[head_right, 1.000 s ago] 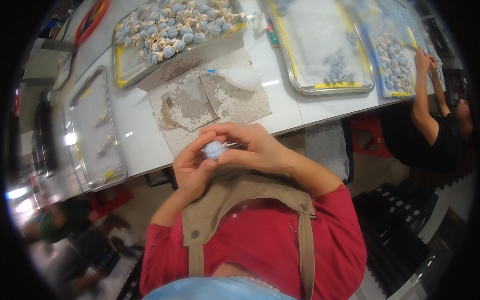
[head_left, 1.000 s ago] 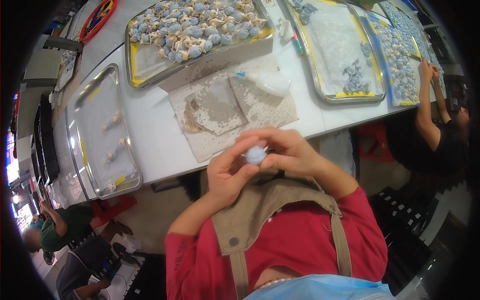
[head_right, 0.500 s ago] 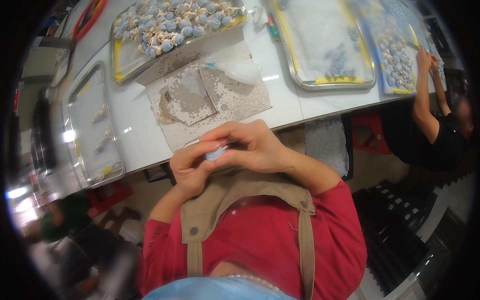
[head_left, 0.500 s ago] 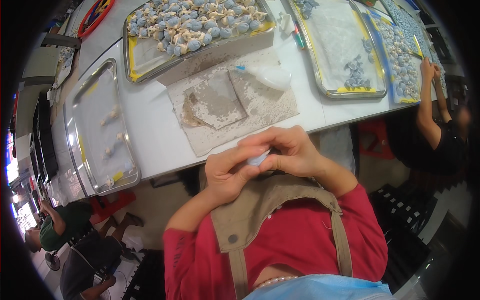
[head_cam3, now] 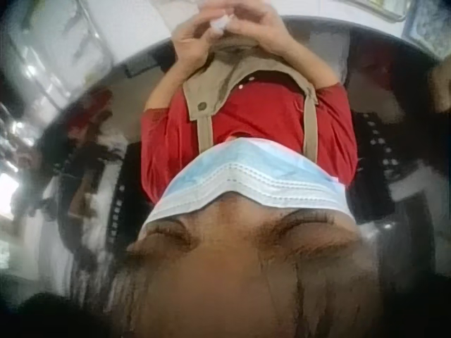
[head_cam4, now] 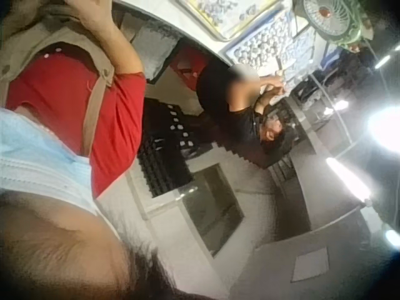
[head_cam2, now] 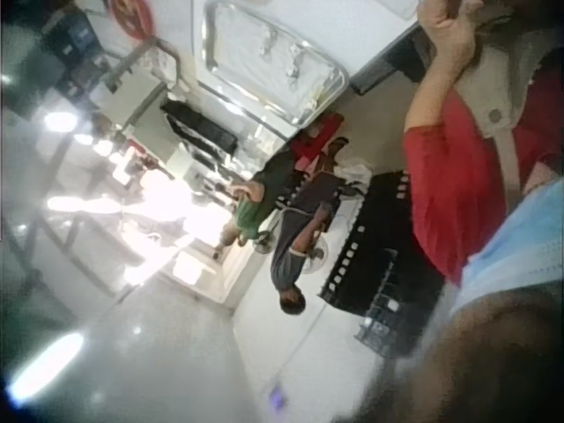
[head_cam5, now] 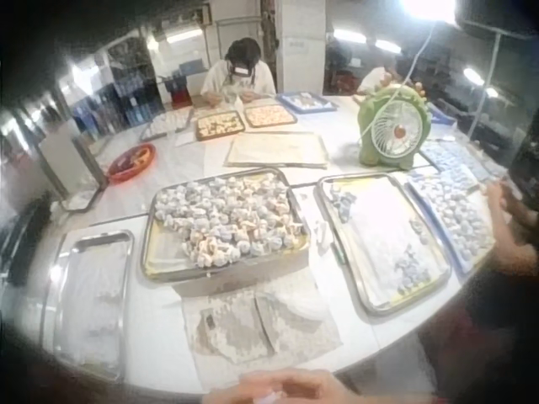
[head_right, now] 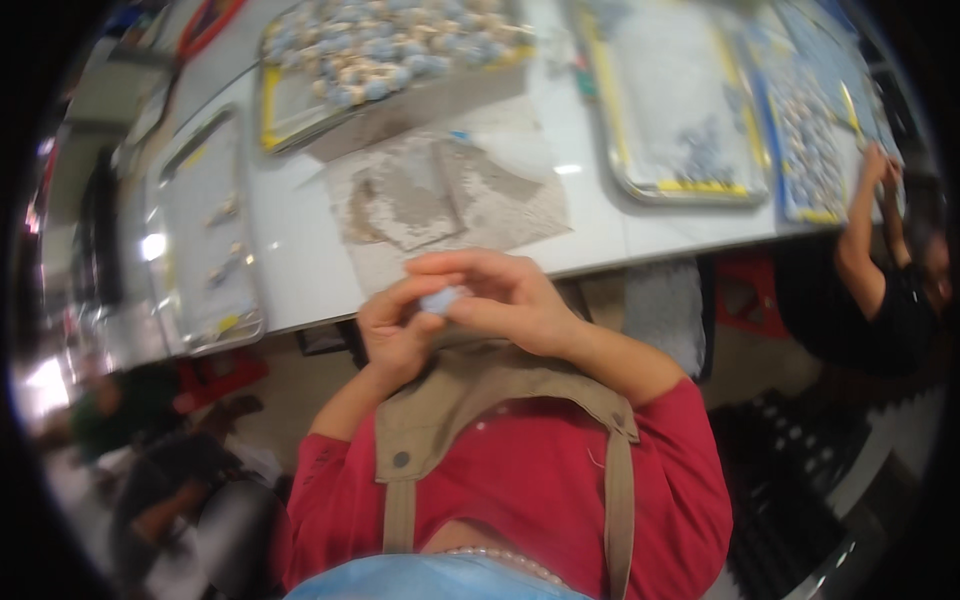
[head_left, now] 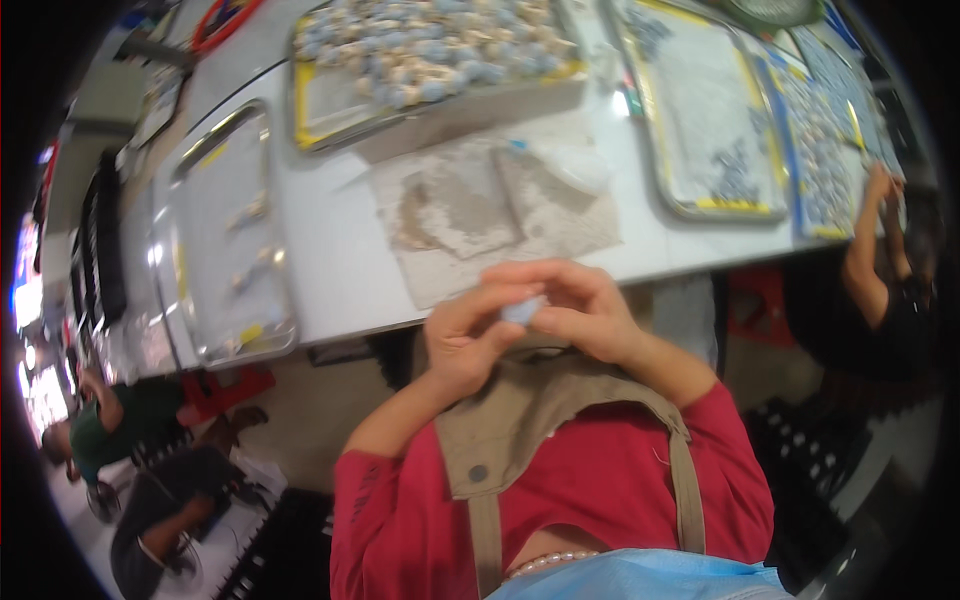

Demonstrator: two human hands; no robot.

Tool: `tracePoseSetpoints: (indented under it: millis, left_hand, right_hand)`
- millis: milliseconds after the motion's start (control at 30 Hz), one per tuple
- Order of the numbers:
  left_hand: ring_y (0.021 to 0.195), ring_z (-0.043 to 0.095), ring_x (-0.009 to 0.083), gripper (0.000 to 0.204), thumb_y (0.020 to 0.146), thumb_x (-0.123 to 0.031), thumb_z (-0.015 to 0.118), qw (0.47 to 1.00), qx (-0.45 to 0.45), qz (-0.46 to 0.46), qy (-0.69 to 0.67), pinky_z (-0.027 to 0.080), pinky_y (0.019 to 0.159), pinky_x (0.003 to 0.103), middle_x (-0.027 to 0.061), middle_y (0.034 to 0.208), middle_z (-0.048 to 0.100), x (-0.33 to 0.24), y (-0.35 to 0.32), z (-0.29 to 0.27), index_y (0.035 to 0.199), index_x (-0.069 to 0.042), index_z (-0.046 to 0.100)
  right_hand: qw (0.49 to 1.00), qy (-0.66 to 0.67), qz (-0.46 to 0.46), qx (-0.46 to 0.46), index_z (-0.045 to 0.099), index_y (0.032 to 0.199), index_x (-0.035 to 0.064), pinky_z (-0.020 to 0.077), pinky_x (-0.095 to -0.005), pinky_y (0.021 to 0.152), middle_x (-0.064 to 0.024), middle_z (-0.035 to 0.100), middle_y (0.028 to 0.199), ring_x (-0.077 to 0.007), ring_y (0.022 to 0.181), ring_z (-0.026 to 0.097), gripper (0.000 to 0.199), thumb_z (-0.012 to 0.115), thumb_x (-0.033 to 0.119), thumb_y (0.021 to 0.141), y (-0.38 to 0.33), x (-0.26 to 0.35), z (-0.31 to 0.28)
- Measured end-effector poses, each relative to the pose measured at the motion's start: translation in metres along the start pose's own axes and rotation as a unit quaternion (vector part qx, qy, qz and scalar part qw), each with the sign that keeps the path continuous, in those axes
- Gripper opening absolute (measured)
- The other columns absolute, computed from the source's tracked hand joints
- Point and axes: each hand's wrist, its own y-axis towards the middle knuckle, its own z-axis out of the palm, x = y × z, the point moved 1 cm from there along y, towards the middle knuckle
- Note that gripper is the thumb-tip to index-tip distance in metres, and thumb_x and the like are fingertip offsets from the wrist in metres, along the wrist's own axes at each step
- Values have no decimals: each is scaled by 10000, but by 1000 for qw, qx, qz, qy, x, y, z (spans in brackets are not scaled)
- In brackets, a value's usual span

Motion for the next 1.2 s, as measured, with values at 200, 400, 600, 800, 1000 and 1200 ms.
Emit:
tracePoseSetpoints:
  millis: [200, 400, 600, 800, 1000, 1200]
  left_hand:
    - [868, 615, 164, 278, 788, -121, 665, 996, 14, -25, 86, 483, 754, 273, 118, 984, 651, -20, 6, -12, 1031, 2, 611]
    - [820, 618, 229, 273, 735, -53, 681, 766, -319, 86, 552, 485, 746, 317, 118, 958, 644, -61, 6, -112, 999, -27, 619]
    - [778, 600, 283, 201, 764, -112, 623, 566, -282, -28, 774, 472, 702, 362, 121, 885, 629, -89, 0, -208, 949, -35, 621]
    - [808, 596, 270, 137, 761, -81, 580, 788, -178, 120, 577, 474, 710, 339, 107, 845, 609, -74, 110, -160, 893, -64, 608]
    - [744, 568, 263, 258, 713, -46, 564, 737, -71, 126, 660, 468, 692, 323, 124, 874, 584, -19, 201, -157, 969, -77, 562]
    - [787, 599, 180, 272, 742, -41, 608, 824, -96, 77, 553, 476, 728, 267, 85, 954, 584, -31, 192, -161, 1005, -60, 540]
  right_hand:
    - [999, -1, -48, -11, 483, 1200, -36, 377, -337, 971, -157, 490, 1256, -199, 1151, 471, 378, 522, -22, 825, 3, -9, 2]
    - [904, -320, -221, -179, 561, 1078, -52, 370, -302, 947, -155, 579, 1124, -208, 1087, 519, 263, 522, -69, 819, 5, 10, -23]
    - [773, -447, -326, -311, 592, 974, -37, 402, -269, 871, -103, 608, 975, -172, 934, 555, 173, 514, -82, 827, 6, 11, -65]
    - [806, -394, -285, -336, 606, 947, -31, 399, -233, 837, -87, 604, 947, -147, 909, 551, 135, 529, -55, 838, 10, 3, -74]
    - [820, -353, -266, -363, 600, 962, -28, 398, -228, 843, -76, 593, 965, -139, 926, 539, 144, 516, -47, 847, 6, 0, -76]
    - [827, -335, -271, -361, 583, 1011, -16, 388, -252, 875, -82, 563, 1043, -157, 1000, 509, 182, 515, -38, 844, 6, 3, -80]
